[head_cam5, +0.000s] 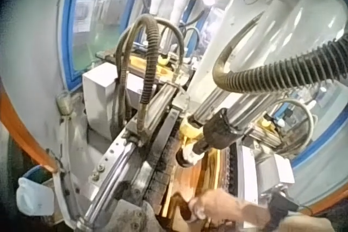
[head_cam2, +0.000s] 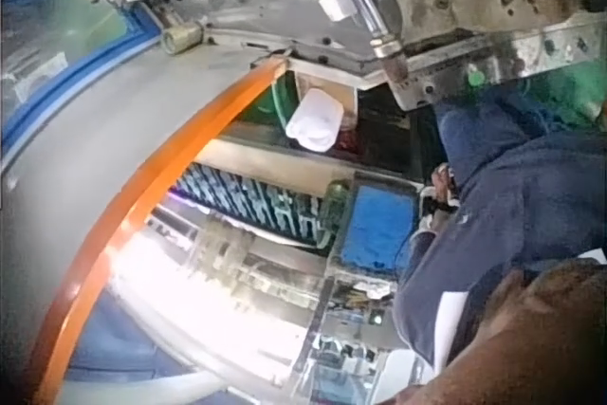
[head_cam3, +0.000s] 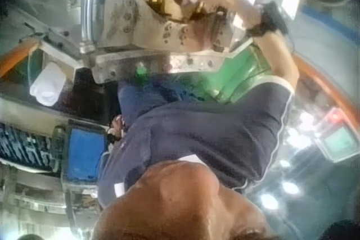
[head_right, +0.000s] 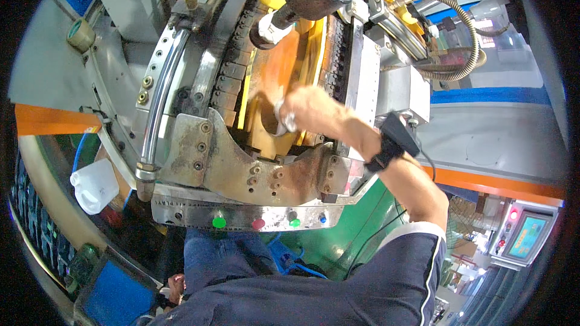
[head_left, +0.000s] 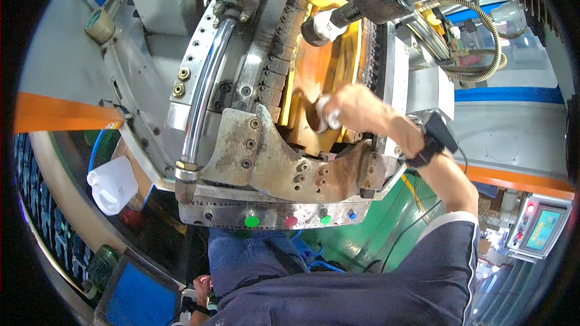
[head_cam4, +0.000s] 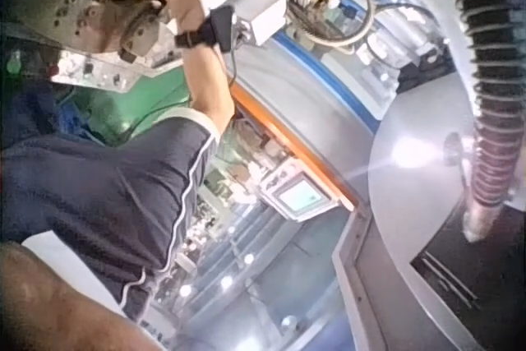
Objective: Polishing and cleaning shoe lasts using a white cloth and specialized machinery in a shoe factory.
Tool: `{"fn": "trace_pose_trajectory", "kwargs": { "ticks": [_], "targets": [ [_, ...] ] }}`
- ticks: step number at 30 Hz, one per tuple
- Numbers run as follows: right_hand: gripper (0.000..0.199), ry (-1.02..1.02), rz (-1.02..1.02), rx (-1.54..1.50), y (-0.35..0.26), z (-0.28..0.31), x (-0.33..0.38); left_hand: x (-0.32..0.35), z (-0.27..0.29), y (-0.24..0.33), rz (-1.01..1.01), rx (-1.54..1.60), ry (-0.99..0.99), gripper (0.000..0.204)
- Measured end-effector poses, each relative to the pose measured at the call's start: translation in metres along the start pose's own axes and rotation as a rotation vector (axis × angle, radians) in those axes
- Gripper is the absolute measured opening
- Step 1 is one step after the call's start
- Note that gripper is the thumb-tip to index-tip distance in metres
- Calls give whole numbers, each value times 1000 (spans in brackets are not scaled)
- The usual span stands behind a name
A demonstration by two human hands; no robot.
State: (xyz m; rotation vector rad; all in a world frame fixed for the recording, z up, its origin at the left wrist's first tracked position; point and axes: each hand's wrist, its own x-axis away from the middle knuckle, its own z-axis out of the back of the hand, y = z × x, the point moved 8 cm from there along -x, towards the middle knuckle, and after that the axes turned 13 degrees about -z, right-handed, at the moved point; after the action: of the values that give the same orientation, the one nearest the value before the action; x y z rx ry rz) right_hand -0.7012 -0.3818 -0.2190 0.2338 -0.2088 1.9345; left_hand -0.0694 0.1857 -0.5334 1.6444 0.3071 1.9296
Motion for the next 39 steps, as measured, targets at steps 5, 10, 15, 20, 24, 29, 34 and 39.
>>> {"fn": "trace_pose_trajectory", "kwargs": {
  "ticks": [5, 10, 15, 20, 24, 29, 34, 39],
  "targets": [
    [12, 394, 59, -148, 30, 7, -40, 10, -11, 22, -373, 296, 56, 16],
    [26, -421, -71, 181, -9, -53, -26, 22, -24, -12, -84, 129, 0, 17],
    [36, -492, -572, -227, 17, -23, -53, 30, -25, -23, -46, 312, 63, 22],
    [35, -494, -230, 232, 5, -59, -34, 24, -37, -11, -236, 167, -18, 27],
    [26, -407, -368, 163, 20, -50, -65, 29, -23, -6, -360, 130, 140, 23],
    [26, -292, -580, -92, 0, -52, -29, 30, -24, -30, 91, 113, -20, 23],
    [49, -543, -295, -138, -47, -34, 3, 21, -5, 21, -286, 182, 12, 18],
    [34, -445, -408, -692, -47, 20, 12, 26, 12, -1, -67, 278, 57, 19]
  ]
}}
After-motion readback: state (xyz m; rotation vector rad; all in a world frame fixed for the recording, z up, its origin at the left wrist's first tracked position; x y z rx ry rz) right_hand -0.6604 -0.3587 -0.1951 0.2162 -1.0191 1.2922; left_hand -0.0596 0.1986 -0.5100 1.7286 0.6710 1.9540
